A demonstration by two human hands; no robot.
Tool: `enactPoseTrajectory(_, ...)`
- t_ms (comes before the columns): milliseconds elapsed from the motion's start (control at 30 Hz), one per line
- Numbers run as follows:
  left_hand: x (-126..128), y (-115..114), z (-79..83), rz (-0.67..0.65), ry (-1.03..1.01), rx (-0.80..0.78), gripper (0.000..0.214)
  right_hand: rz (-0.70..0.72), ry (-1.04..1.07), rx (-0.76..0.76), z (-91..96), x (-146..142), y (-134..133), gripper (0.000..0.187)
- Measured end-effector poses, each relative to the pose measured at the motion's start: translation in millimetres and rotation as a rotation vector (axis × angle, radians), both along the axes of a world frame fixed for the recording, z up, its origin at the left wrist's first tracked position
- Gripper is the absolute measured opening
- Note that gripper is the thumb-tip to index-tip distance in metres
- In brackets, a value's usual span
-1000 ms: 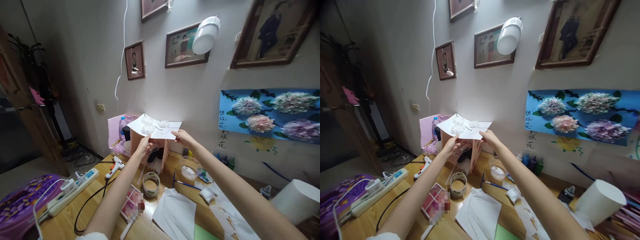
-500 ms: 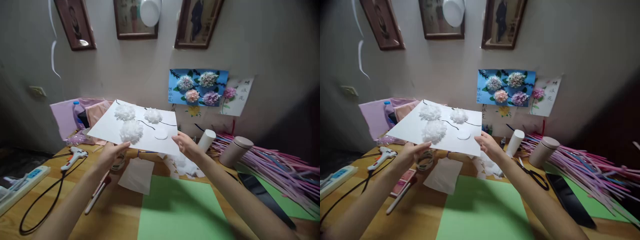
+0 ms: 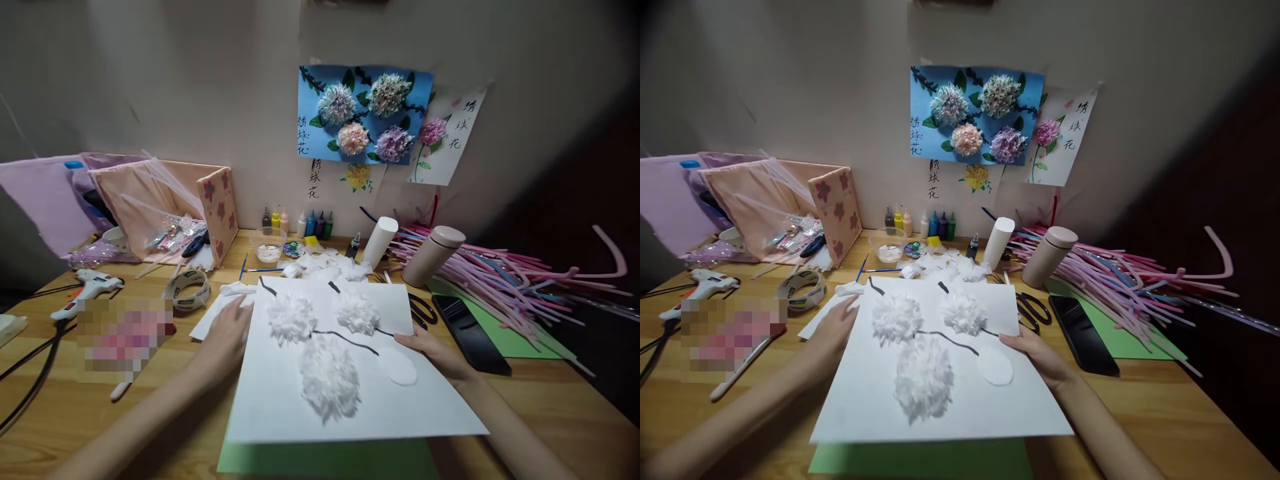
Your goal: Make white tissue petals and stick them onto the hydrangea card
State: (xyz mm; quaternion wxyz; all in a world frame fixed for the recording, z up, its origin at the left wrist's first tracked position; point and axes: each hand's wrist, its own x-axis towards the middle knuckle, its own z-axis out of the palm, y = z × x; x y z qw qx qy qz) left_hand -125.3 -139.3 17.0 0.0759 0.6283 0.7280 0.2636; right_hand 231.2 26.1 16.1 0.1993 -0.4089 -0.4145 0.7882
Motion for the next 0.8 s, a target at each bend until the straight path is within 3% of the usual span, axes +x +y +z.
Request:
enactPoseTrajectory(67, -16, 14, -11.1, 0.125, 0.078, -0.034, 0.043, 0.033, -0.015, -0.03, -5.1, 7, 0, 0.036)
enactPoseTrajectory(133, -27, 24, -13.9, 0.128, 0.059, -0.122, 0.024, 0.064, -0.025, -0.036, -7.9, 8, 0, 0.039)
enactPoseTrajectory(200, -32, 33, -6.2, 0.112, 0.037, -0.147, 0.017, 0.103, -0.028, -0.023, -9.4, 5, -3, 0.046)
enactPoseTrajectory(300, -39, 53, 24.6, 0.203, 0.055, 0.031, 0.015, 0.154, -0.011, -0.012, -11.8, 0, -8, 0.057)
enactPoseTrajectory(433, -59, 103, 80.6, 0.42, 0.19, 0.364, 0.018, 0.153, 0.044, -0.067, -16.6, -9, -15, 0.056)
enactPoseTrajectory(533, -77, 145, 105.6, 0.487, 0.248, 0.367, 0.016, 0.161, 0.021, -0.067, -18.5, -15, -20, 0.053)
enactPoseTrajectory(600, -81, 163, 107.3, 0.475, 0.233, 0.302, 0.017, 0.171, 0.003, -0.042, -18.6, -18, -22, 0.051)
enactPoseTrajectory(700, -66, 165, 95.3, 0.415, 0.247, 0.31, 0.024, 0.206, -0.01, -0.012, -18.4, -19, -23, 0.048)
enactPoseTrajectory(800, -32, 147, 78.5, 0.161, 0.278, 0.347, 0.022, 0.228, -0.034, 0.02, -18.5, -17, -21, 0.047)
